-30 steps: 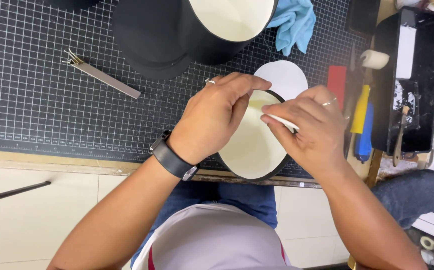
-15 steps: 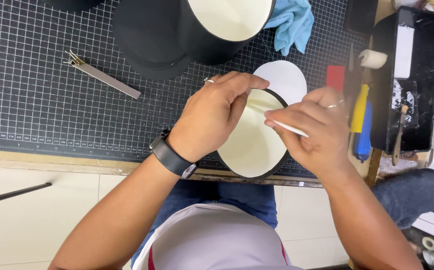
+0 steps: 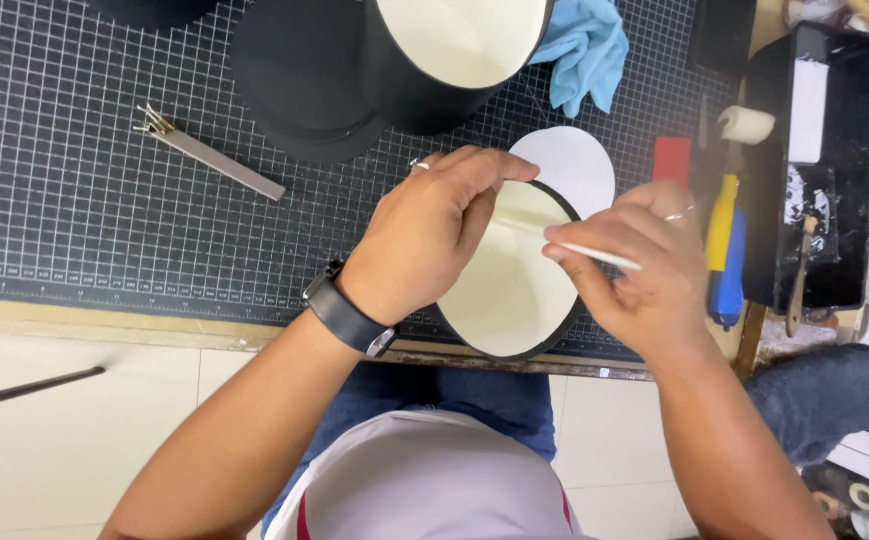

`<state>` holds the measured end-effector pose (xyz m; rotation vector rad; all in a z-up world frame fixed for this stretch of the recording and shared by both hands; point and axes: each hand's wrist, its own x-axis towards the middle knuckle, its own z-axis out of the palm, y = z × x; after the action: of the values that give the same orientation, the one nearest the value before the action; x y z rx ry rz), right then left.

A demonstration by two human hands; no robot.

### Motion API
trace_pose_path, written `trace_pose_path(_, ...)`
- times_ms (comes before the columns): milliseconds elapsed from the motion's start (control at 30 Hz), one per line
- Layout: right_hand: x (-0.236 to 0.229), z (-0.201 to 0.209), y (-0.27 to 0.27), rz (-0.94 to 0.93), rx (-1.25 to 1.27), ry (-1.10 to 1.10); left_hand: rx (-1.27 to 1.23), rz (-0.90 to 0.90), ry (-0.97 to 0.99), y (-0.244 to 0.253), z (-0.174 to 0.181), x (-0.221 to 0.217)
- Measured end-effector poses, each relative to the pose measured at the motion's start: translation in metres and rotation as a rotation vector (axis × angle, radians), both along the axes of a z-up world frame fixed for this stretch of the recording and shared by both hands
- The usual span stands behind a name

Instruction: Assembling cylindrical containers by cleaning the base, applying glue to the rim, and fitting it into the tube

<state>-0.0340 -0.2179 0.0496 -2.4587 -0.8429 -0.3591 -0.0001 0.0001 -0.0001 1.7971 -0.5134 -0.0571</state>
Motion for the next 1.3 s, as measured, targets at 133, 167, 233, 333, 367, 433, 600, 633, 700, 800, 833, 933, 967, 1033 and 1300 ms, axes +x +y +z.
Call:
trace_pose_path(133, 0.004, -0.001, -0.002, 0.02, -0.046, -0.013, -0.015, -0.01, -0.029, 0.0, 0.0, 0.001)
trace_pose_path(167, 0.006, -0.001, -0.002, 0.038, -0.049, -0.013, -0.037, -0.019, -0.04, 0.0, 0.001, 0.001)
trace_pose_path(233, 0.003, 0.001, 0.0, 0.053, -0.04, 0.0, -0.031, -0.02, -0.034, -0.001, 0.0, 0.0)
trace_pose_path(333, 0.005, 0.0, -0.003, 0.067, -0.035, 0.01, -0.02, -0.014, -0.028, 0.0, 0.0, 0.001)
trace_pose_path(367, 0.004, -0.001, -0.005, 0.059, -0.043, 0.018, -0.022, -0.015, -0.017, 0.0, -0.001, 0.0)
trace_pose_path(433, 0.009, -0.001, -0.01, 0.069, -0.059, 0.021, -0.022, -0.016, -0.029, 0.0, -0.001, 0.0)
trace_pose_path(600, 0.011, 0.003, -0.017, 0.131, -0.086, 0.037, -0.025, -0.012, -0.055, -0.001, 0.001, 0.001)
trace_pose_path(633, 0.009, 0.004, -0.02, 0.119, -0.098, 0.054, -0.018, -0.013, -0.045, -0.001, 0.001, 0.001)
trace_pose_path(700, 0.008, 0.008, -0.024, 0.107, -0.111, 0.074, -0.012, -0.016, -0.033, 0.0, 0.0, 0.0)
trace_pose_path(800, 0.012, 0.011, -0.026, 0.111, -0.152, 0.132, -0.012, -0.02, -0.029, -0.001, 0.002, -0.001)
trace_pose_path(833, 0.015, 0.008, -0.025, 0.124, -0.162, 0.096, -0.011, -0.028, -0.024, 0.0, 0.003, -0.001)
trace_pose_path(933, 0.023, 0.004, -0.02, 0.166, -0.172, 0.05, -0.007, -0.03, -0.035, 0.0, 0.005, 0.001)
trace_pose_path(967, 0.023, 0.003, -0.017, 0.188, -0.173, 0.048, -0.008, -0.033, -0.043, 0.001, 0.004, 0.001)
trace_pose_path(1033, 0.019, 0.005, -0.021, 0.17, -0.203, 0.065, -0.012, -0.033, -0.043, 0.001, 0.004, 0.001)
trace_pose_path(1300, 0.026, 0.007, -0.02, 0.177, -0.243, 0.078, -0.009, -0.032, -0.037, -0.001, 0.002, 0.002)
